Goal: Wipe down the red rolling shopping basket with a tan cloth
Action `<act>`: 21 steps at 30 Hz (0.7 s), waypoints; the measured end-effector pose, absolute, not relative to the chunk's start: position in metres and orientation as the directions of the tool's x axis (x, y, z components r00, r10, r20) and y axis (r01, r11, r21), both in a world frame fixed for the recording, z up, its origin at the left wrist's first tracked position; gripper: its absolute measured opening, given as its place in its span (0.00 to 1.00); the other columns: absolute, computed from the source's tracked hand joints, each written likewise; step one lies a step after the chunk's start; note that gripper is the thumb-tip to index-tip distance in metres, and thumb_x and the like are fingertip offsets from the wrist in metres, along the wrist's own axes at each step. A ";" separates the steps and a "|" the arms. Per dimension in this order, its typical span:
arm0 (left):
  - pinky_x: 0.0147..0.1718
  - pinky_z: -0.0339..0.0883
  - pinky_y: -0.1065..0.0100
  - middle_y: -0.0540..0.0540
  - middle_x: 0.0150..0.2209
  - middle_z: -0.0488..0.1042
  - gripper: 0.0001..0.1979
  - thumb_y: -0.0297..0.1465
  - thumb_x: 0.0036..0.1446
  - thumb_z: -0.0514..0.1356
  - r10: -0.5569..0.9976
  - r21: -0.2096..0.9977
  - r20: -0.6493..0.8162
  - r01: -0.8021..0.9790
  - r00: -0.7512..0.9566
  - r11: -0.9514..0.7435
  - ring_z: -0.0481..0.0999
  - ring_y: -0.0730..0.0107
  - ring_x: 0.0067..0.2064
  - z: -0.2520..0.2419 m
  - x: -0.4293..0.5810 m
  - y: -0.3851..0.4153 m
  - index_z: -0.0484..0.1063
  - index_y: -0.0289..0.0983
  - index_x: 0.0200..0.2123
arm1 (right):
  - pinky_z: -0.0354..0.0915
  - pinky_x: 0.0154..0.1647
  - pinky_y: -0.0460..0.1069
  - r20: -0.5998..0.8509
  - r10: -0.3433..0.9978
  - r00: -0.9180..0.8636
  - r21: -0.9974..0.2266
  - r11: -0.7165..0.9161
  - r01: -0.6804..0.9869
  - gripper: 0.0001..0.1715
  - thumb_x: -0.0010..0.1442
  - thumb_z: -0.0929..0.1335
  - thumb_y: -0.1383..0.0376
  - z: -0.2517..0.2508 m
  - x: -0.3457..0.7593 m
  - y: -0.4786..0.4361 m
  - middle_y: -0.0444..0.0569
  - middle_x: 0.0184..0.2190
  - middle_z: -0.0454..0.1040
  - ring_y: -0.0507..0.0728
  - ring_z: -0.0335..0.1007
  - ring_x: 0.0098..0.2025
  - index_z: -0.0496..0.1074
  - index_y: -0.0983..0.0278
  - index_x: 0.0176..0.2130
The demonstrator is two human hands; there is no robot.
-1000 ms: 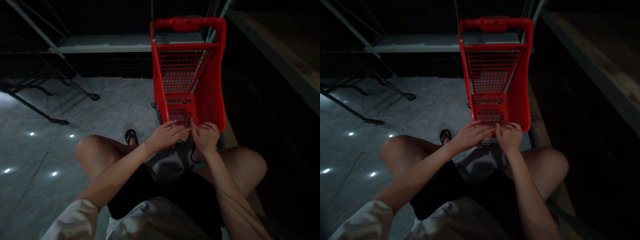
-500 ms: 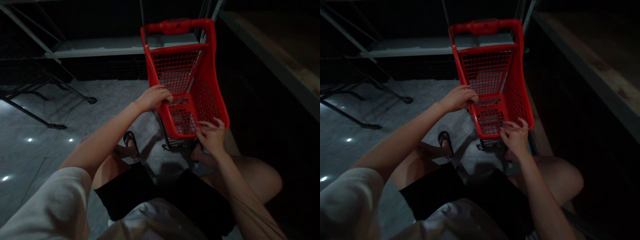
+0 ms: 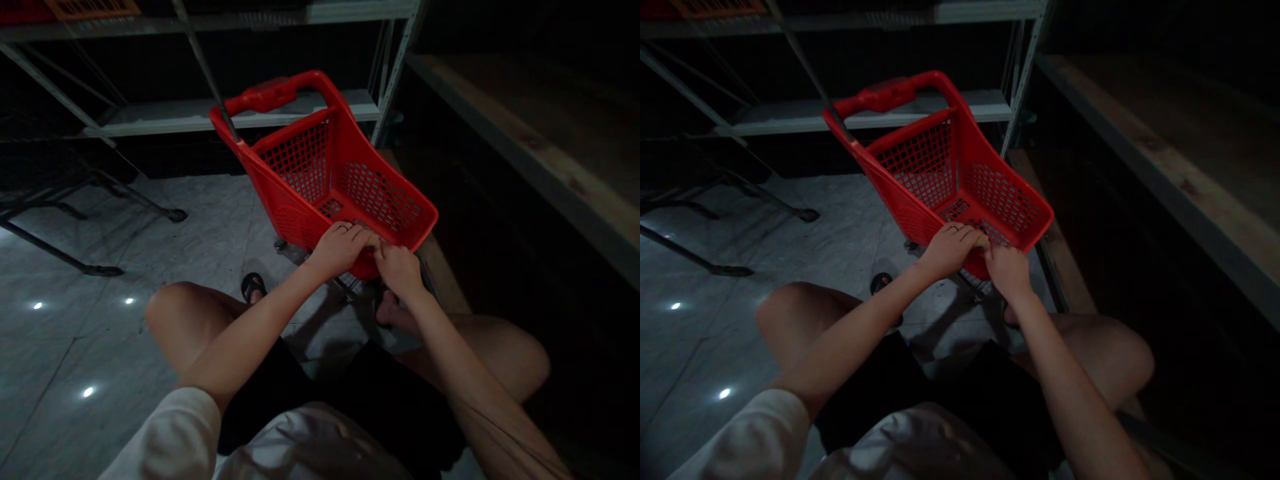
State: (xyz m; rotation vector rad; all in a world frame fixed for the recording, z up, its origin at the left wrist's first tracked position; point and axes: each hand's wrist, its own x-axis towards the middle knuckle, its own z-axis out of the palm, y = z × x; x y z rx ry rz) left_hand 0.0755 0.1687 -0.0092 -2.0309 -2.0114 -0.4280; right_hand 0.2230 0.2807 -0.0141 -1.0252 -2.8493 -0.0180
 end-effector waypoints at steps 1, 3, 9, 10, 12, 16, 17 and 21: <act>0.56 0.67 0.57 0.39 0.52 0.81 0.16 0.28 0.71 0.53 0.930 0.000 0.367 0.999 0.032 -0.035 0.78 0.57 0.52 -0.009 0.070 0.168 0.74 0.33 0.57 | 0.60 0.32 0.51 0.135 0.642 -0.755 -0.046 0.765 0.642 0.28 0.73 0.58 0.61 -0.016 0.222 0.271 0.60 0.29 0.83 0.61 0.77 0.31 0.83 0.66 0.36; 0.56 0.67 0.57 0.40 0.52 0.81 0.15 0.28 0.70 0.54 0.941 -0.034 0.335 0.999 0.050 -0.041 0.78 0.57 0.53 -0.004 0.045 0.159 0.74 0.35 0.56 | 0.62 0.35 0.52 0.190 0.625 -0.757 -0.064 0.777 0.626 0.31 0.73 0.57 0.61 -0.022 0.224 0.263 0.61 0.28 0.82 0.62 0.77 0.33 0.82 0.67 0.32; 0.67 0.59 0.52 0.43 0.47 0.81 0.12 0.28 0.65 0.57 0.887 -0.051 0.379 0.951 -0.264 0.305 0.77 0.59 0.50 0.041 -0.081 0.074 0.76 0.38 0.48 | 0.61 0.36 0.53 0.305 0.525 -0.795 -0.054 0.842 0.536 0.31 0.69 0.57 0.64 -0.038 0.230 0.295 0.61 0.23 0.78 0.62 0.72 0.29 0.78 0.68 0.24; 0.69 0.57 0.51 0.43 0.46 0.81 0.12 0.28 0.66 0.56 0.862 -0.050 0.407 0.935 -0.302 0.352 0.77 0.59 0.50 0.047 -0.092 0.060 0.76 0.38 0.49 | 0.61 0.36 0.54 0.319 0.520 -0.793 -0.057 0.845 0.531 0.31 0.69 0.56 0.64 -0.040 0.228 0.300 0.61 0.22 0.77 0.62 0.71 0.29 0.77 0.68 0.24; 0.71 0.54 0.50 0.41 0.48 0.80 0.14 0.30 0.69 0.52 0.788 -0.023 0.477 0.891 -0.388 0.453 0.76 0.57 0.51 0.049 -0.094 0.047 0.75 0.37 0.51 | 0.60 0.35 0.54 0.348 0.518 -0.781 -0.064 0.845 0.531 0.31 0.69 0.55 0.64 -0.043 0.220 0.305 0.62 0.22 0.76 0.61 0.69 0.28 0.76 0.68 0.23; 0.69 0.56 0.48 0.40 0.48 0.80 0.16 0.31 0.72 0.49 0.675 0.066 0.559 0.837 -0.481 0.543 0.77 0.56 0.50 0.013 -0.026 0.077 0.76 0.39 0.51 | 0.59 0.34 0.54 0.398 0.516 -0.758 -0.083 0.844 0.531 0.31 0.68 0.55 0.63 -0.045 0.203 0.300 0.61 0.21 0.74 0.61 0.67 0.28 0.75 0.66 0.22; 0.68 0.60 0.51 0.43 0.46 0.81 0.15 0.30 0.71 0.51 0.713 0.060 0.542 0.866 -0.445 0.496 0.78 0.59 0.48 0.001 -0.002 0.092 0.77 0.41 0.50 | 0.60 0.34 0.54 0.404 0.508 -0.760 -0.084 0.848 0.523 0.31 0.68 0.55 0.63 -0.045 0.200 0.298 0.61 0.21 0.74 0.61 0.67 0.27 0.75 0.66 0.22; 0.67 0.64 0.52 0.38 0.53 0.81 0.19 0.34 0.70 0.55 0.797 0.035 0.549 0.960 -0.251 0.279 0.79 0.55 0.54 -0.028 0.061 0.132 0.74 0.35 0.59 | 0.62 0.34 0.55 0.425 0.435 -0.794 -0.073 0.890 0.449 0.29 0.68 0.55 0.62 -0.045 0.203 0.302 0.59 0.20 0.73 0.61 0.67 0.27 0.71 0.63 0.20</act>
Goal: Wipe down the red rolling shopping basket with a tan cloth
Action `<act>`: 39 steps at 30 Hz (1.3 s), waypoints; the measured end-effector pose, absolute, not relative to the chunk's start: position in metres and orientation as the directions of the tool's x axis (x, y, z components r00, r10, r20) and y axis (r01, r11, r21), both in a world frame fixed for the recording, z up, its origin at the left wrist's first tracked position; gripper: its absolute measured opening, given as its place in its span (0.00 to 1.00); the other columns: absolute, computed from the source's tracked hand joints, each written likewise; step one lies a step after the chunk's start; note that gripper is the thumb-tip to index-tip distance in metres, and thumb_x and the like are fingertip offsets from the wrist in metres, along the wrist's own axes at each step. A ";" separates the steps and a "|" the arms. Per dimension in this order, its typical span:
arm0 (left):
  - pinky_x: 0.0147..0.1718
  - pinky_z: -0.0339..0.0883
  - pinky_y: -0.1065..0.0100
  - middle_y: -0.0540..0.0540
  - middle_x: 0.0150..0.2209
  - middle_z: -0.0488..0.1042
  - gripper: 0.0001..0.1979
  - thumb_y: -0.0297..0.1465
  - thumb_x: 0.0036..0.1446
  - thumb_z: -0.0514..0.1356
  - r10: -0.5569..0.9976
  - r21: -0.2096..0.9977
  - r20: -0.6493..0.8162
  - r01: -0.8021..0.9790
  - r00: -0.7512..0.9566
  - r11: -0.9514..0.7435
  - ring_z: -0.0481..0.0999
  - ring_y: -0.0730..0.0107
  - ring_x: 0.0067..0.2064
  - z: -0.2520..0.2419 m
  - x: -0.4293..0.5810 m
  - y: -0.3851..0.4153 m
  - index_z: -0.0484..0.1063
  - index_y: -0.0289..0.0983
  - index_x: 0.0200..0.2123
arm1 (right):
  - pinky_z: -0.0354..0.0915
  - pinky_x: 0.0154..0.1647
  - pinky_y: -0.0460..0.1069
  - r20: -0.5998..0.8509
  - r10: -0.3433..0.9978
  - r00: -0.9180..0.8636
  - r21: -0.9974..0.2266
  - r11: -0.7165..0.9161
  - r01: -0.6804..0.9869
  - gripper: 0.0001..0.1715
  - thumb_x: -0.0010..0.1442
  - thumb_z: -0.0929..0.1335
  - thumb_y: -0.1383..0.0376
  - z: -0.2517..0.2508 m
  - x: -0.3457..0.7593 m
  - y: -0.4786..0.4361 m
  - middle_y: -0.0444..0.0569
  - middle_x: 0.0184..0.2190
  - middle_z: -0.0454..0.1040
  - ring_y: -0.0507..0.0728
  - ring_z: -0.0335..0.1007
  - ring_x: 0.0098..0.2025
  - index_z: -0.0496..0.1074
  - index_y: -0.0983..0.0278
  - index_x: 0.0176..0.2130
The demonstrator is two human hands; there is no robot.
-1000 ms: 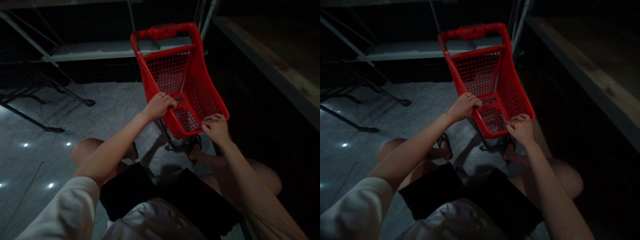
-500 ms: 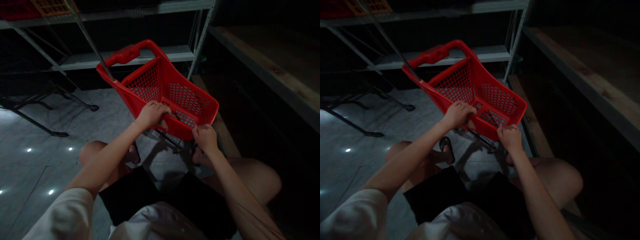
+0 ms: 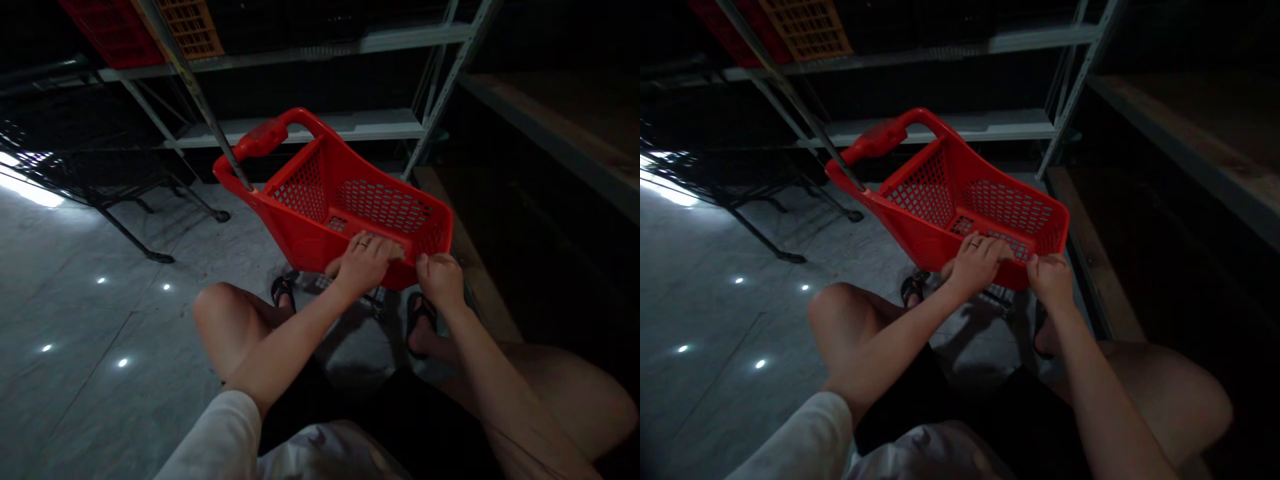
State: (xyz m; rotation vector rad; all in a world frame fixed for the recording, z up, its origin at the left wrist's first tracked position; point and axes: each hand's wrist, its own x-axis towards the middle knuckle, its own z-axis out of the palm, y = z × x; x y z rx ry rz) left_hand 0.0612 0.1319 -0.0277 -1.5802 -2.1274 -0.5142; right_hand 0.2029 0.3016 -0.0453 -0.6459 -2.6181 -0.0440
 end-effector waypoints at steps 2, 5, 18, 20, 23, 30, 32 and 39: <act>0.69 0.62 0.54 0.40 0.55 0.81 0.19 0.32 0.71 0.53 0.827 -0.028 0.539 0.978 -0.160 0.208 0.79 0.59 0.55 -0.027 0.054 0.124 0.74 0.37 0.61 | 0.62 0.34 0.54 0.434 0.399 -0.808 -0.082 0.910 0.406 0.27 0.67 0.57 0.61 -0.046 0.209 0.310 0.57 0.19 0.72 0.60 0.67 0.27 0.67 0.60 0.19; 0.71 0.60 0.54 0.43 0.54 0.82 0.19 0.28 0.71 0.52 0.842 -0.094 0.513 0.964 -0.167 0.249 0.80 0.62 0.56 -0.007 -0.001 0.076 0.76 0.40 0.59 | 0.62 0.34 0.54 0.449 0.386 -0.806 -0.133 0.921 0.367 0.25 0.66 0.57 0.60 -0.050 0.219 0.322 0.55 0.20 0.71 0.59 0.67 0.26 0.62 0.57 0.18; 0.72 0.59 0.48 0.40 0.59 0.79 0.23 0.21 0.70 0.48 0.490 0.185 0.725 0.823 -0.483 0.537 0.72 0.60 0.67 -0.012 -0.028 0.058 0.76 0.38 0.59 | 0.60 0.35 0.59 0.499 0.486 -0.717 -0.258 0.873 0.413 0.25 0.64 0.58 0.60 -0.055 0.201 0.306 0.58 0.19 0.68 0.63 0.69 0.27 0.55 0.54 0.16; 0.72 0.60 0.51 0.41 0.60 0.79 0.24 0.21 0.70 0.48 0.568 0.210 0.683 0.868 -0.460 0.450 0.73 0.62 0.67 -0.032 0.013 0.090 0.75 0.40 0.62 | 0.60 0.34 0.58 0.490 0.492 -0.720 -0.247 0.870 0.427 0.25 0.64 0.58 0.60 -0.055 0.200 0.306 0.57 0.18 0.66 0.62 0.68 0.27 0.54 0.54 0.16; 0.72 0.61 0.55 0.44 0.63 0.76 0.25 0.23 0.72 0.50 0.649 0.254 0.645 0.914 -0.404 0.317 0.70 0.66 0.69 -0.049 0.047 0.108 0.74 0.46 0.64 | 0.61 0.35 0.56 0.503 0.447 -0.739 -0.208 0.893 0.398 0.24 0.64 0.58 0.61 -0.056 0.204 0.306 0.54 0.17 0.66 0.61 0.66 0.27 0.56 0.55 0.17; 0.70 0.63 0.41 0.43 0.71 0.65 0.27 0.21 0.68 0.49 0.085 0.557 0.734 0.668 -0.674 0.494 0.59 0.58 0.75 -0.049 -0.042 0.046 0.74 0.47 0.63 | 0.61 0.36 0.55 0.563 0.434 -0.703 -0.190 0.896 0.401 0.25 0.64 0.58 0.62 -0.062 0.215 0.301 0.51 0.16 0.66 0.59 0.64 0.25 0.57 0.57 0.16; 0.72 0.57 0.40 0.41 0.74 0.60 0.32 0.19 0.67 0.47 -0.122 0.661 0.672 0.519 -0.730 0.542 0.54 0.58 0.77 -0.041 -0.060 0.048 0.65 0.45 0.70 | 0.60 0.35 0.55 0.562 0.444 -0.698 -0.194 0.891 0.411 0.25 0.64 0.58 0.62 -0.062 0.214 0.298 0.51 0.16 0.65 0.59 0.64 0.25 0.57 0.57 0.16; 0.72 0.58 0.42 0.38 0.75 0.56 0.27 0.30 0.75 0.48 -0.086 0.737 0.569 0.461 -0.818 0.494 0.52 0.57 0.78 -0.038 0.013 0.137 0.55 0.44 0.74 | 0.58 0.34 0.54 0.511 0.394 -0.764 -0.127 0.913 0.387 0.26 0.67 0.57 0.63 -0.050 0.204 0.285 0.52 0.17 0.69 0.59 0.64 0.23 0.62 0.58 0.19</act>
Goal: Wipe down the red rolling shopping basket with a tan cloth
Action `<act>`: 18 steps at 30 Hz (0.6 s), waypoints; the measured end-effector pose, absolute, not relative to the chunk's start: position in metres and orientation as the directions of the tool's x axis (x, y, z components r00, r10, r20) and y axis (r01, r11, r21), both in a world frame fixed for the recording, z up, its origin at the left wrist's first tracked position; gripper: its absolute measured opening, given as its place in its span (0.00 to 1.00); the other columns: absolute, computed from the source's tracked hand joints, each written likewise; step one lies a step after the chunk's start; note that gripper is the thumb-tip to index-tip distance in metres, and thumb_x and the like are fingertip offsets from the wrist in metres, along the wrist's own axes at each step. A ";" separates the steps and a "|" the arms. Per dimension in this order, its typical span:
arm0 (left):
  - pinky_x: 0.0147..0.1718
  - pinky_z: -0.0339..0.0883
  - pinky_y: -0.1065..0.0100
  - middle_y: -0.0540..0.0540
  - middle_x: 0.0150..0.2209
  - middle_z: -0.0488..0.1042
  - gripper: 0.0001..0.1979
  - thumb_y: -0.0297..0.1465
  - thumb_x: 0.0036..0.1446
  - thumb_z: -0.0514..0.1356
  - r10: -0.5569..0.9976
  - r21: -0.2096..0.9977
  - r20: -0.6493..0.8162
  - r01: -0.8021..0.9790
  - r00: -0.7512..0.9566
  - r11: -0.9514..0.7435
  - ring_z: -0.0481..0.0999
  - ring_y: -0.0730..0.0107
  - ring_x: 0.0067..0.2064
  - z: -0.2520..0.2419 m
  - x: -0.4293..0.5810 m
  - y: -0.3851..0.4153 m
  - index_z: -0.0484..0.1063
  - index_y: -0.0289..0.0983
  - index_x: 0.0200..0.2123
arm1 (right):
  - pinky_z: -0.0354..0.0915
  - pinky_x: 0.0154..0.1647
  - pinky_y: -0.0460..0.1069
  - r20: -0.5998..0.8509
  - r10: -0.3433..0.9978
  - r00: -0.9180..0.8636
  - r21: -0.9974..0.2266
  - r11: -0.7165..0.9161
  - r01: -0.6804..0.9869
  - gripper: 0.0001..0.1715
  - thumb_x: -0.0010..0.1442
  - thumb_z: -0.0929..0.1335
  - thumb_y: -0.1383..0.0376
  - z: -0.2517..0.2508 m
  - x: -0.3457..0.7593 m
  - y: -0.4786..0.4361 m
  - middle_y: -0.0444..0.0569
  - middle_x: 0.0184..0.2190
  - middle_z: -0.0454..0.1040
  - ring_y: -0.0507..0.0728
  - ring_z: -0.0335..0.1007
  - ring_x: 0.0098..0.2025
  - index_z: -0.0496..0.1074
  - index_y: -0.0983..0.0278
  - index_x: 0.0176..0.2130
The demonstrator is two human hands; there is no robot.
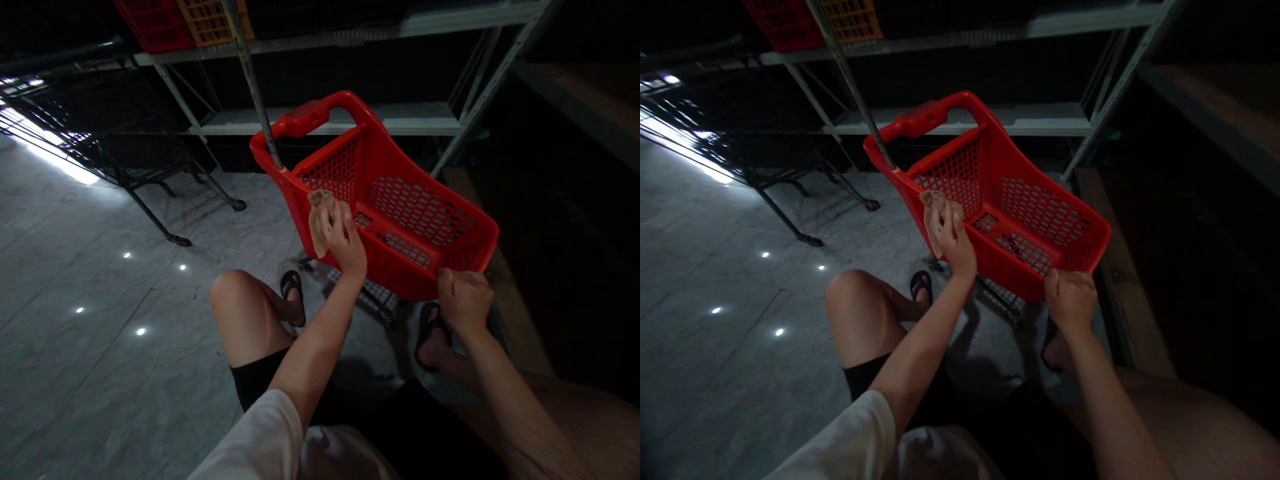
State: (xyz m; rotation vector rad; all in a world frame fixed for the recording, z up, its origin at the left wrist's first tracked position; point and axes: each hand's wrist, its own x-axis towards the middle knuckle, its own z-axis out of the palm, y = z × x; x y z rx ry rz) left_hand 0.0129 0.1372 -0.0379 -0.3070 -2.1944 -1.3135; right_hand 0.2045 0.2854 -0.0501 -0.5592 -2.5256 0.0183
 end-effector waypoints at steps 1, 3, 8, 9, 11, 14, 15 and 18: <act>0.72 0.58 0.43 0.39 0.75 0.57 0.25 0.30 0.76 0.47 -0.052 0.738 0.553 0.460 -0.831 0.494 0.53 0.57 0.77 -0.042 0.026 0.144 0.59 0.43 0.73 | 0.58 0.34 0.54 0.503 0.396 -0.768 -0.125 0.913 0.389 0.26 0.67 0.57 0.63 -0.049 0.203 0.285 0.52 0.17 0.69 0.59 0.64 0.23 0.62 0.59 0.19; 0.71 0.61 0.44 0.39 0.72 0.62 0.22 0.32 0.76 0.47 -0.012 0.742 0.539 0.468 -0.842 0.481 0.59 0.58 0.75 -0.052 0.042 0.147 0.66 0.43 0.69 | 0.57 0.34 0.54 0.494 0.399 -0.772 -0.127 0.912 0.390 0.26 0.67 0.57 0.62 -0.048 0.201 0.284 0.52 0.17 0.68 0.58 0.64 0.23 0.62 0.58 0.18; 0.61 0.74 0.50 0.41 0.61 0.75 0.19 0.34 0.76 0.50 -0.083 0.662 0.670 0.542 -0.738 0.518 0.73 0.62 0.65 -0.059 0.000 0.125 0.71 0.46 0.64 | 0.58 0.35 0.54 0.507 0.368 -0.779 -0.134 0.927 0.350 0.25 0.68 0.58 0.62 -0.050 0.197 0.280 0.53 0.18 0.72 0.60 0.67 0.24 0.63 0.59 0.20; 0.61 0.74 0.51 0.41 0.61 0.75 0.20 0.33 0.76 0.49 -0.115 0.640 0.697 0.542 -0.707 0.544 0.72 0.62 0.65 -0.055 -0.020 0.119 0.69 0.46 0.65 | 0.59 0.36 0.54 0.510 0.354 -0.784 -0.132 0.933 0.335 0.25 0.68 0.58 0.62 -0.051 0.195 0.277 0.54 0.19 0.73 0.60 0.68 0.25 0.63 0.59 0.20; 0.62 0.72 0.51 0.40 0.63 0.74 0.22 0.32 0.76 0.49 -0.199 0.624 0.733 0.528 -0.650 0.576 0.70 0.62 0.68 -0.043 -0.062 0.112 0.65 0.45 0.68 | 0.60 0.37 0.55 0.515 0.327 -0.792 -0.125 0.943 0.308 0.25 0.69 0.58 0.63 -0.051 0.192 0.269 0.54 0.20 0.75 0.60 0.69 0.25 0.65 0.59 0.21; 0.63 0.71 0.56 0.37 0.68 0.69 0.25 0.28 0.75 0.47 -0.289 0.681 0.707 0.513 -0.645 0.522 0.68 0.65 0.70 -0.026 -0.102 0.113 0.56 0.41 0.72 | 0.60 0.38 0.54 0.509 0.309 -0.804 -0.123 0.950 0.287 0.26 0.70 0.58 0.63 -0.050 0.183 0.255 0.53 0.21 0.76 0.59 0.70 0.26 0.68 0.60 0.22; 0.63 0.71 0.57 0.35 0.68 0.68 0.26 0.27 0.75 0.46 -0.299 0.714 0.677 0.504 -0.672 0.485 0.69 0.66 0.69 -0.025 -0.103 0.115 0.53 0.40 0.73 | 0.60 0.39 0.54 0.503 0.313 -0.805 -0.129 0.949 0.288 0.26 0.71 0.58 0.63 -0.050 0.179 0.251 0.53 0.21 0.76 0.59 0.70 0.26 0.68 0.61 0.23; 0.62 0.72 0.56 0.33 0.68 0.68 0.24 0.28 0.76 0.45 -0.246 0.778 0.592 0.466 -0.767 0.420 0.71 0.65 0.68 -0.039 -0.064 0.127 0.52 0.37 0.72 | 0.59 0.40 0.54 0.487 0.327 -0.810 -0.152 0.945 0.290 0.27 0.72 0.57 0.63 -0.048 0.168 0.240 0.52 0.23 0.77 0.58 0.70 0.27 0.70 0.61 0.24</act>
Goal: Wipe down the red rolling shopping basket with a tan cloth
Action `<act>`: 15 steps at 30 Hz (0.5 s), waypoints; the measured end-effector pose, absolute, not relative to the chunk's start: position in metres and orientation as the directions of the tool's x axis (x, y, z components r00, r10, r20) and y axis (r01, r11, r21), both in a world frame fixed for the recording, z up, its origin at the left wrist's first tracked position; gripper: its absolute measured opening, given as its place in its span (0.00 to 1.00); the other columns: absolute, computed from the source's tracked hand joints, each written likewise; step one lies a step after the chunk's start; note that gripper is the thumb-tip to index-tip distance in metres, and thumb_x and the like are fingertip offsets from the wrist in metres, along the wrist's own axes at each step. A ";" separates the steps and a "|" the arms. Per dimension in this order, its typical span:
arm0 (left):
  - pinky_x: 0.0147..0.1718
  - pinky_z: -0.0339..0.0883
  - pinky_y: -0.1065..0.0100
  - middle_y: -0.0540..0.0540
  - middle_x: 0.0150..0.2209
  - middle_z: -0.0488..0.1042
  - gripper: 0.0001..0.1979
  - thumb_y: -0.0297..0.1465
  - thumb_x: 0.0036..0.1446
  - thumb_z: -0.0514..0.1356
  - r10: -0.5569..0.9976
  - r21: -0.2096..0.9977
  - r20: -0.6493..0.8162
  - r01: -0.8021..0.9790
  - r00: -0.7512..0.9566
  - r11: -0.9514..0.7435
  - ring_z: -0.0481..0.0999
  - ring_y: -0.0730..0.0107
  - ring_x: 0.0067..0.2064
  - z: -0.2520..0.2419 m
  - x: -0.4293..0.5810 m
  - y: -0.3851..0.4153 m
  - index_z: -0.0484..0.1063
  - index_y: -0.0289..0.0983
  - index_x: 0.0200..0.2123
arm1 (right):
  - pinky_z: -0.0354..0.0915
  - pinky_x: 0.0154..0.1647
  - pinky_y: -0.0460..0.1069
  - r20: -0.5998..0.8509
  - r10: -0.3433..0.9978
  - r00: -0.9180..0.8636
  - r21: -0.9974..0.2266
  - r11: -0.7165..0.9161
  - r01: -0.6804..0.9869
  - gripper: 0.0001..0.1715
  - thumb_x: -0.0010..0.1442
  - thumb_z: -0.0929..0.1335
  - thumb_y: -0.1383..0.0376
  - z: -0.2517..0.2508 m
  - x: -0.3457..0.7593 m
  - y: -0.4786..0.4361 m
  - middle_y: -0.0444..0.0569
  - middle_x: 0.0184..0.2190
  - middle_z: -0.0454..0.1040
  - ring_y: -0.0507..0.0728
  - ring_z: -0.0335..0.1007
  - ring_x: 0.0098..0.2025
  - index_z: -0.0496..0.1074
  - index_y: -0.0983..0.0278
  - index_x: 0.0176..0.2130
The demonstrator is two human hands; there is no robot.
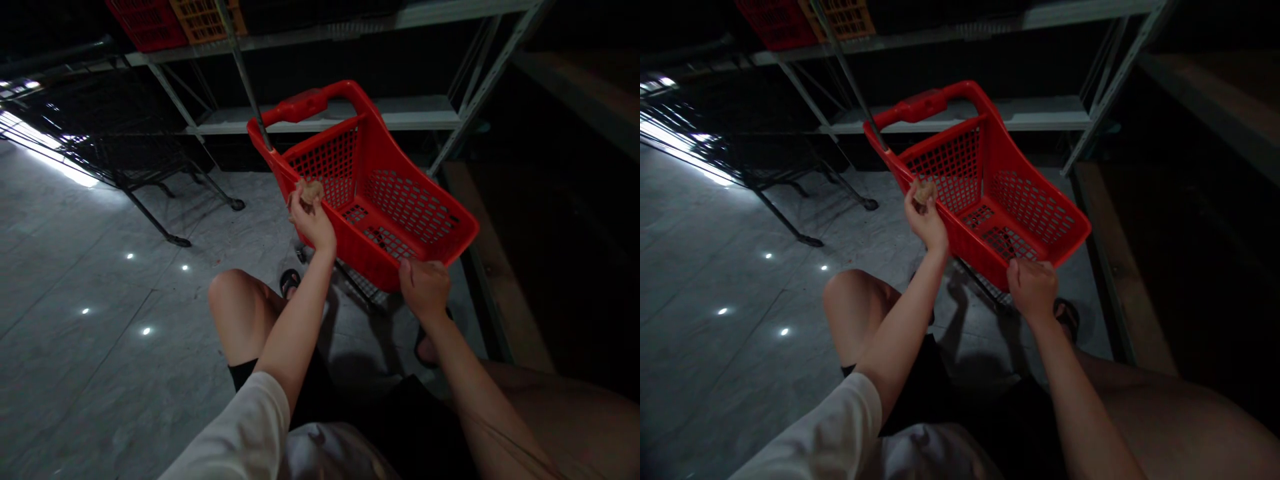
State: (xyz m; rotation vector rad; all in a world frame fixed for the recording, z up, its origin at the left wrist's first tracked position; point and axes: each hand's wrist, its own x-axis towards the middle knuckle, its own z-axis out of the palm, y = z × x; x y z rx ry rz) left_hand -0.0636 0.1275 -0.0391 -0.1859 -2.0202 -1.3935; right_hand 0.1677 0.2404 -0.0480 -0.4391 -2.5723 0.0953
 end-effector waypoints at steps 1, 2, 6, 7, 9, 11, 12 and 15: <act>0.62 0.72 0.55 0.33 0.67 0.68 0.24 0.29 0.76 0.46 -0.198 0.778 0.577 0.460 -0.792 0.428 0.70 0.64 0.68 -0.048 -0.038 0.131 0.53 0.37 0.72 | 0.58 0.40 0.54 0.483 0.325 -0.813 -0.155 0.946 0.286 0.27 0.73 0.56 0.63 -0.047 0.164 0.238 0.52 0.24 0.78 0.58 0.71 0.27 0.71 0.61 0.25; 0.63 0.71 0.53 0.33 0.67 0.69 0.23 0.30 0.76 0.46 -0.143 0.768 0.567 0.457 -0.811 0.449 0.69 0.63 0.69 -0.058 -0.010 0.135 0.55 0.38 0.71 | 0.58 0.40 0.54 0.478 0.318 -0.819 -0.157 0.948 0.277 0.28 0.74 0.56 0.62 -0.046 0.161 0.236 0.52 0.25 0.79 0.58 0.72 0.29 0.72 0.61 0.27; 0.59 0.73 0.54 0.35 0.61 0.74 0.18 0.29 0.75 0.49 0.148 0.736 0.477 0.485 -0.867 0.472 0.73 0.61 0.64 -0.083 0.087 0.139 0.67 0.38 0.63 | 0.56 0.41 0.54 0.446 0.289 -0.847 -0.171 0.956 0.237 0.29 0.75 0.54 0.61 -0.041 0.153 0.235 0.52 0.29 0.81 0.58 0.74 0.32 0.74 0.62 0.31; 0.57 0.74 0.55 0.36 0.59 0.75 0.16 0.29 0.74 0.50 0.201 0.738 0.458 0.496 -0.866 0.456 0.74 0.61 0.62 -0.084 0.095 0.138 0.70 0.39 0.60 | 0.56 0.41 0.53 0.436 0.289 -0.852 -0.180 0.956 0.231 0.29 0.76 0.53 0.60 -0.041 0.152 0.235 0.52 0.29 0.80 0.58 0.74 0.32 0.74 0.62 0.31; 0.55 0.74 0.56 0.39 0.54 0.77 0.13 0.28 0.72 0.53 0.221 0.755 0.462 0.512 -0.859 0.410 0.76 0.61 0.57 -0.078 0.085 0.132 0.74 0.39 0.54 | 0.55 0.41 0.53 0.427 0.287 -0.858 -0.203 0.955 0.218 0.29 0.76 0.53 0.60 -0.040 0.152 0.236 0.52 0.29 0.80 0.58 0.73 0.33 0.73 0.62 0.32; 0.55 0.73 0.57 0.41 0.50 0.79 0.10 0.28 0.70 0.57 0.105 0.787 0.503 0.505 -0.858 0.354 0.77 0.62 0.54 -0.065 0.045 0.124 0.76 0.39 0.50 | 0.55 0.42 0.53 0.445 0.274 -0.853 -0.223 0.956 0.191 0.30 0.76 0.52 0.60 -0.041 0.153 0.237 0.51 0.29 0.79 0.58 0.72 0.32 0.73 0.62 0.32; 0.56 0.71 0.58 0.42 0.48 0.79 0.08 0.27 0.69 0.59 0.008 0.807 0.518 0.492 -0.855 0.326 0.77 0.63 0.53 -0.057 0.019 0.120 0.76 0.39 0.48 | 0.55 0.41 0.53 0.462 0.264 -0.847 -0.228 0.958 0.174 0.30 0.77 0.52 0.59 -0.042 0.154 0.237 0.51 0.29 0.79 0.58 0.72 0.32 0.73 0.62 0.32; 0.58 0.68 0.59 0.43 0.47 0.79 0.09 0.23 0.64 0.61 -0.201 0.839 0.527 0.468 -0.826 0.277 0.77 0.63 0.53 -0.034 -0.044 0.114 0.77 0.38 0.46 | 0.56 0.42 0.54 0.511 0.240 -0.825 -0.242 0.962 0.129 0.31 0.77 0.52 0.58 -0.046 0.154 0.236 0.50 0.28 0.78 0.58 0.70 0.32 0.72 0.61 0.31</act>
